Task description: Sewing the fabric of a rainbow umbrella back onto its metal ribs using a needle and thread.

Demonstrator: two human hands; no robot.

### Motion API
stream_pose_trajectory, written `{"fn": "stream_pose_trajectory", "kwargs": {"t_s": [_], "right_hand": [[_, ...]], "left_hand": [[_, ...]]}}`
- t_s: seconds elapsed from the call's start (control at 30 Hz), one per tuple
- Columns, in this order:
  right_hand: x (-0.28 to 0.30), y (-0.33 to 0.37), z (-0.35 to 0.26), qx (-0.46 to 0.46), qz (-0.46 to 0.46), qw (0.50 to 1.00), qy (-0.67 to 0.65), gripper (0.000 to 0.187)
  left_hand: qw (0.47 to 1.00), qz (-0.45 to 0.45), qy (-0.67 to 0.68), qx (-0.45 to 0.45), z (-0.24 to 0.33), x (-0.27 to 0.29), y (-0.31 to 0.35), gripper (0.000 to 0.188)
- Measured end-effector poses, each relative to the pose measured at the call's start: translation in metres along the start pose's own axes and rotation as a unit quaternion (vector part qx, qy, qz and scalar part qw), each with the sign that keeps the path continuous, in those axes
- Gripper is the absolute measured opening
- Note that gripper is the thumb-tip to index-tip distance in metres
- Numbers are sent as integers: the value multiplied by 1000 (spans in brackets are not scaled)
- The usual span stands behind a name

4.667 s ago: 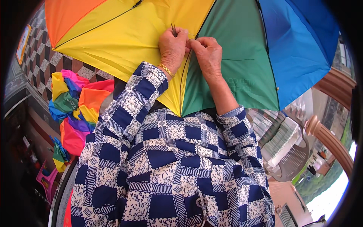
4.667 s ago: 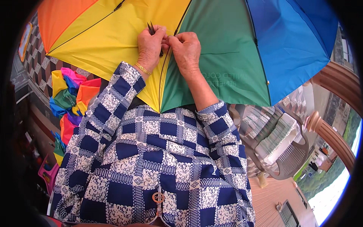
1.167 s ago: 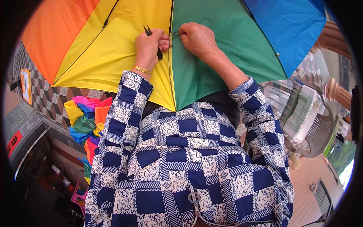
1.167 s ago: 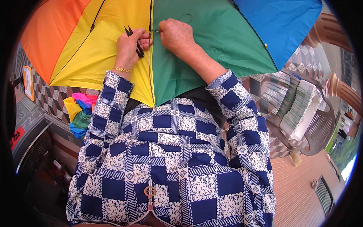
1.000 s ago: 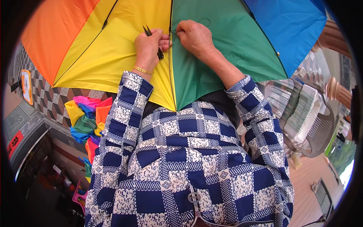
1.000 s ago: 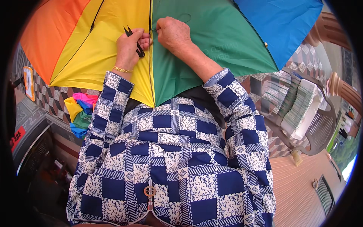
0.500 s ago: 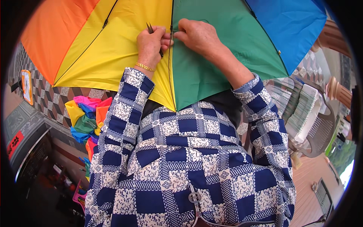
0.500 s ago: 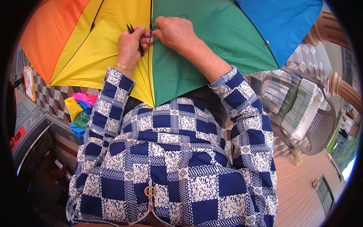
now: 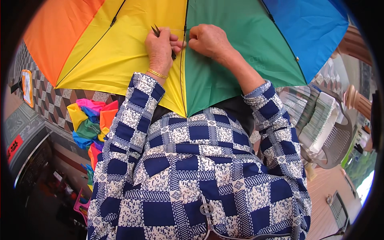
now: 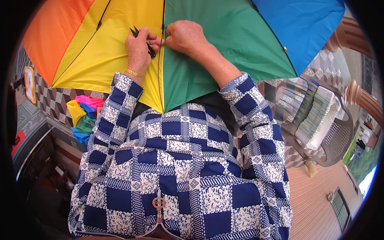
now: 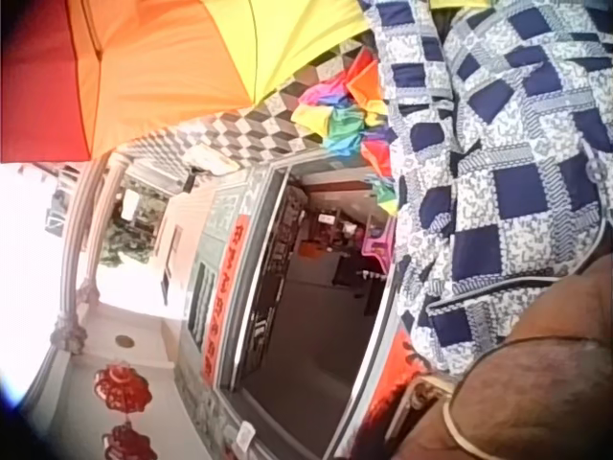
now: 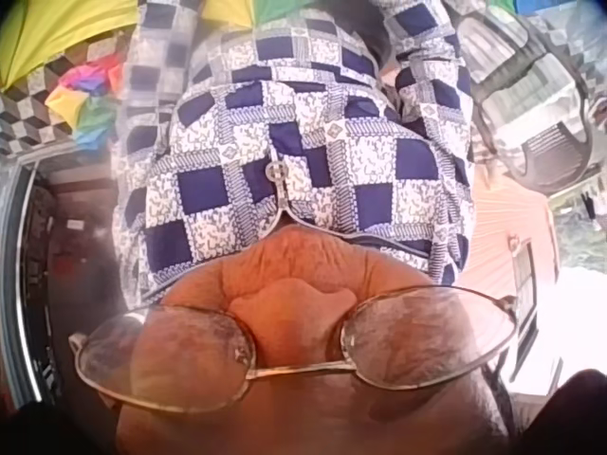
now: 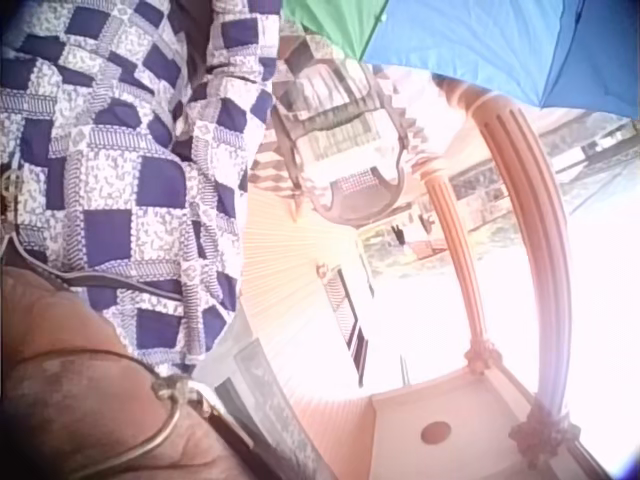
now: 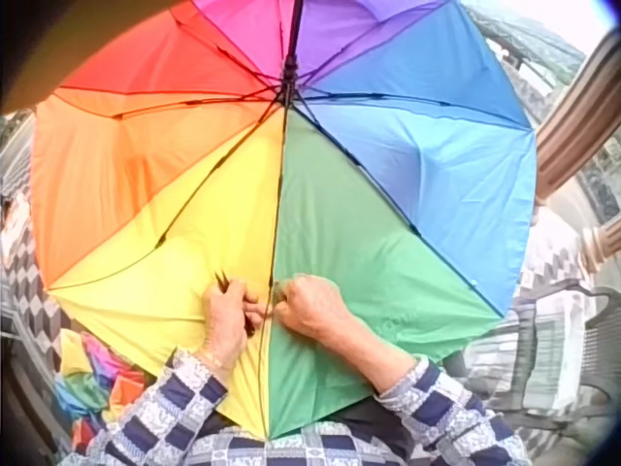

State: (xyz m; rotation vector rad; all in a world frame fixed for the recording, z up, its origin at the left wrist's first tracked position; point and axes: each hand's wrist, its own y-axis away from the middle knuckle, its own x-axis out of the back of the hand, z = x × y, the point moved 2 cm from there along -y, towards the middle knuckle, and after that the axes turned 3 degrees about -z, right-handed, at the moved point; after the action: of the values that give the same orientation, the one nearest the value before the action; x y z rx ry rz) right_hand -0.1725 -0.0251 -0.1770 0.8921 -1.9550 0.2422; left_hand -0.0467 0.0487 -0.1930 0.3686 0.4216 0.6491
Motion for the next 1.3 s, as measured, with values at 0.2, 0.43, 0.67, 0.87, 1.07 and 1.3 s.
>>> {"fn": "stream_pose_trajectory", "kwargs": {"t_s": [0.2, 0.43, 0.67, 0.87, 1.07, 1.3], "right_hand": [[2, 1, 9, 33, -4, 997, -65, 16], [-2, 5, 7, 33, -1, 995, -95, 16], [-5, 7, 5, 36, 18, 995, -90, 15], [-10, 7, 6, -50, -1, 987, -153, 20], [-15, 3, 2, -122, 14, 969, -216, 28], [-22, 2, 6, -149, 1, 907, -393, 23]], "left_hand": [[1000, -9, -15, 0, -2, 1, -3, 17], [999, -1, -38, 10, 0, -4, -3, 13], [998, -18, -49, 18, -2, -7, -5, 11], [998, 0, -40, 40, -1, -3, -5, 13], [999, -5, -26, 23, -2, -4, -6, 14], [999, 7, -34, 26, -4, -5, -6, 14]]}}
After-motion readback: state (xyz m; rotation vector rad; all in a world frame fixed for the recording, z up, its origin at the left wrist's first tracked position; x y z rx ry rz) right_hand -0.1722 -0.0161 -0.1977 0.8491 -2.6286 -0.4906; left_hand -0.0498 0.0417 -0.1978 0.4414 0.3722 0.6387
